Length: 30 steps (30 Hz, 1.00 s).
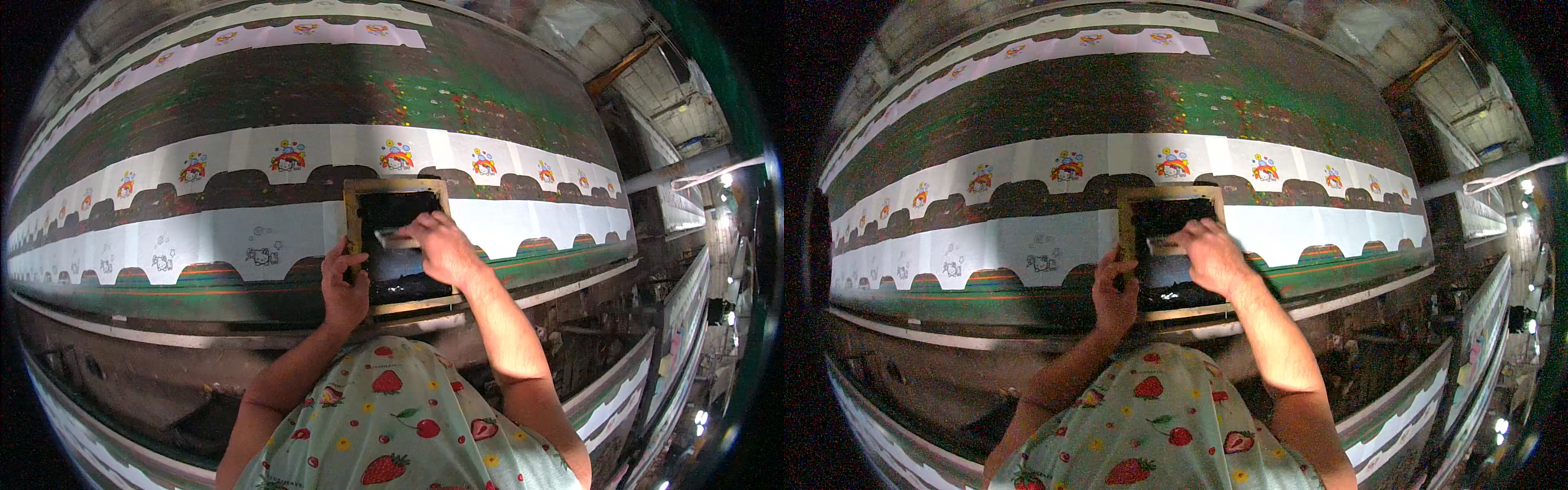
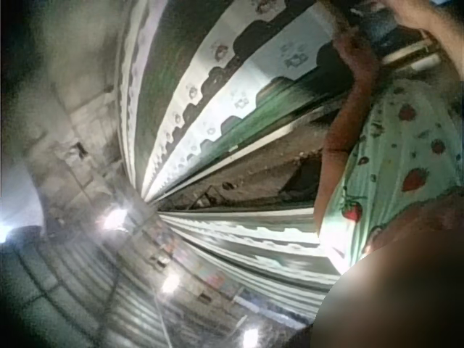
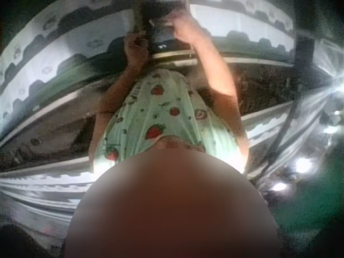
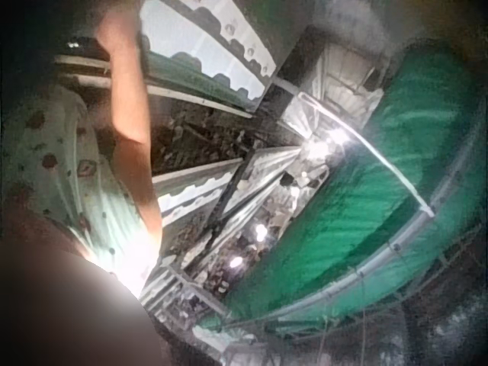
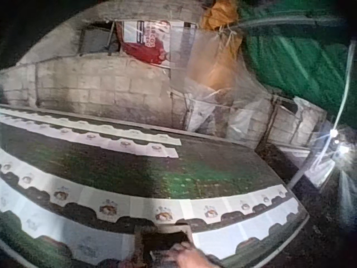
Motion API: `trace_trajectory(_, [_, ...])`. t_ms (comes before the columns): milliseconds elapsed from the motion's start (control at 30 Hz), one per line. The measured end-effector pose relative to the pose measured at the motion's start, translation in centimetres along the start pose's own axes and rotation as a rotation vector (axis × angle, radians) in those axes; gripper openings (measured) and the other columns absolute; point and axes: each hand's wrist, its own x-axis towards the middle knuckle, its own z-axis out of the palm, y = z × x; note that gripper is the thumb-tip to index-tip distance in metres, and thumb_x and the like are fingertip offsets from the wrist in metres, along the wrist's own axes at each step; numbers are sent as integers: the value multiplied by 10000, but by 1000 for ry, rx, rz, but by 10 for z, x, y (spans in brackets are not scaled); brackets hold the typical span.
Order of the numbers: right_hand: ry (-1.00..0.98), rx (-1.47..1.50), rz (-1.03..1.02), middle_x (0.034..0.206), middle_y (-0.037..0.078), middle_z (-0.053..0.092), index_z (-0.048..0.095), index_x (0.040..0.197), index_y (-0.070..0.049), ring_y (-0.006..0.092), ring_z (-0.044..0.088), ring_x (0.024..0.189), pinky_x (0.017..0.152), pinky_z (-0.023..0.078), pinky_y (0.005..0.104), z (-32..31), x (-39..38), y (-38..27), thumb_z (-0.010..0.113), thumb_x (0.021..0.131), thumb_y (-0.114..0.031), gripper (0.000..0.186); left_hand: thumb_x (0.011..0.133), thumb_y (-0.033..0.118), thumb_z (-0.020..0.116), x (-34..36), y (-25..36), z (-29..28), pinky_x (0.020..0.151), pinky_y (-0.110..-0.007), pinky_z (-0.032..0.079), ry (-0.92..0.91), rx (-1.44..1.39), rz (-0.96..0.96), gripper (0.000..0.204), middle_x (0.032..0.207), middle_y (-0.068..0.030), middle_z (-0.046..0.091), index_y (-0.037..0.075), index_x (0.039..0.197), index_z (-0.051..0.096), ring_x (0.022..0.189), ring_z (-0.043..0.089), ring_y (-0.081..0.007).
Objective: The person holds a screen-printing frame and repeatedly rubs a squeegee across the mesh to spread ink. They walk along a long workbench with patterned fabric laid out, then return to continue rubbing the screen. The person briefly picks up a small cloth from the bench before resuming the screen-rubbing action.
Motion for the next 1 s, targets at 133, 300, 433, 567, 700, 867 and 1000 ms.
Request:
trace_trajectory(133, [3,5,4,1249,119,726,774,1334,-86,369,650,1228,1143,526,485,6,-40,-28,710,756,68,601,884,-150,734,1,-2,0,1283,-520,436,5,-93,-11,493,1663,-246,543,116,1300,742,1554,527,-419])
trace_trajectory(300, [-11,22,24,1283,88,719,780,1369,-112,340,642,1241,1149,506,487,11,-78,-53,747,787,20,598,882,-132,739,4,-4,-3,1295,-533,414,-27,43,48,573,1683,-247,521,114,1398,693,1556,511,-446])
trace_trajectory(433, [6,14,31,1305,88,709,781,1370,-114,337,637,1245,1146,508,485,16,-95,-64,748,806,5,577,874,-117,737,4,4,0,1297,-556,405,-2,85,12,648,1694,-237,510,116,1472,647,1571,482,-451])
trace_trajectory(567, [-59,72,35,1378,107,693,767,1401,-118,348,615,1302,1162,499,488,16,-105,-65,773,846,-41,561,849,-122,737,6,12,-1,1281,-557,431,-48,208,16,629,1689,-228,516,124,1426,692,1580,471,-444])
trace_trajectory(700, [-15,279,-1,1506,154,652,723,1456,-105,397,549,1455,1226,470,525,18,-123,-51,866,895,-196,586,800,-139,723,9,16,-4,1268,-544,454,-59,301,-18,550,1661,-224,554,107,1290,765,1565,499,-440])
trace_trajectory(867, [387,364,115,1508,175,657,719,1438,-86,427,581,1449,1244,460,540,37,-153,-14,852,968,-192,499,744,-145,693,8,26,12,1272,-522,448,20,249,103,540,1639,-233,584,94,1218,795,1555,527,-436])
trace_trajectory(1000, [485,493,298,1507,185,659,721,1435,-81,409,606,1438,1216,491,525,45,-193,38,836,994,-130,458,715,-178,670,2,43,64,1287,-495,415,62,188,134,491,1626,-253,613,63,1123,798,1537,547,-428])
